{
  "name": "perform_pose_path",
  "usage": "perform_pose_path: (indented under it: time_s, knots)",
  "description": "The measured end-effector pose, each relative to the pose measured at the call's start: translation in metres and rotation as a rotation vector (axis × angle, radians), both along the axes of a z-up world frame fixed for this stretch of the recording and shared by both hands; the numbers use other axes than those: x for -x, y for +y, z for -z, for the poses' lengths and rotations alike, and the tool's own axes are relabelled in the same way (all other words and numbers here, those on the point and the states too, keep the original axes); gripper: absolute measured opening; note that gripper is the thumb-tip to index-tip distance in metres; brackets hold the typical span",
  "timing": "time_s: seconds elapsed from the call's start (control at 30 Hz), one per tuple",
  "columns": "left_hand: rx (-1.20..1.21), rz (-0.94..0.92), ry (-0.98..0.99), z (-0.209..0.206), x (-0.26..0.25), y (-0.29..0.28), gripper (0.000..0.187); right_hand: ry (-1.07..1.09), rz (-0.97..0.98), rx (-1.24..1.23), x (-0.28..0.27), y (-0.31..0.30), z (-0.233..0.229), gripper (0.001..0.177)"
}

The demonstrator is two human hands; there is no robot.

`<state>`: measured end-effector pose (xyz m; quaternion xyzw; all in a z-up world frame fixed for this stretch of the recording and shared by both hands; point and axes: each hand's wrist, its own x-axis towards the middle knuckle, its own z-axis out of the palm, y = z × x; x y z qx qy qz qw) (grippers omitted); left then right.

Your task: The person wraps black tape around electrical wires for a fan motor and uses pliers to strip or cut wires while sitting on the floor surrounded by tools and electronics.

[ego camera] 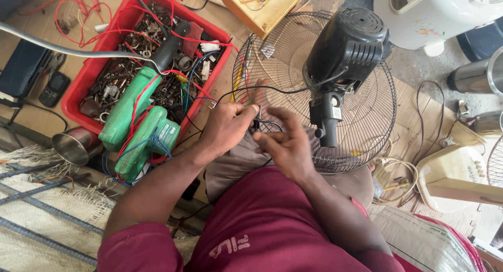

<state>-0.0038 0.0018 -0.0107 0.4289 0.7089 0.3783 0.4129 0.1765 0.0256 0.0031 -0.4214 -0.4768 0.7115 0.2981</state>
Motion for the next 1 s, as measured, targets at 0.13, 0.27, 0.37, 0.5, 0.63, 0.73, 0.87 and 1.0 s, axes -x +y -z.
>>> perform_pose_path:
  time_s: [0.13,0.27,0.37,0.5,0.63,0.73,0.87,1.0]
  knots:
    - [0.041,-0.017,-0.265,0.005,-0.003,0.004,0.04,-0.328,-0.096,-0.406,0.015,0.002,-0.009,0.051]
    - [0.283,0.09,-0.185,-0.009,0.007,0.002,0.04,-0.339,-0.131,-0.641,0.006,0.013,-0.013,0.039]
    - [0.182,0.101,-0.109,-0.008,0.008,0.007,0.037,-0.485,-0.258,-0.687,-0.002,0.02,-0.015,0.033]
    - [-0.023,0.088,0.071,0.003,0.006,0.011,0.037,-0.41,-0.294,-0.737,-0.002,0.026,-0.015,0.024]
    - [-0.033,0.152,0.309,0.007,0.006,0.011,0.04,-0.389,-0.436,-0.846,-0.004,0.037,-0.019,0.028]
    - [-0.089,0.211,0.303,0.003,0.006,0.01,0.037,-0.504,-0.467,-0.855,-0.005,0.041,-0.025,0.023]
    - [-0.167,0.342,0.251,-0.002,0.007,0.005,0.034,-0.52,-0.539,-0.82,-0.006,0.044,-0.037,0.021]
    - [-0.168,0.465,0.095,-0.007,0.017,-0.006,0.021,-0.458,-0.664,-0.777,-0.014,0.045,-0.048,0.017]
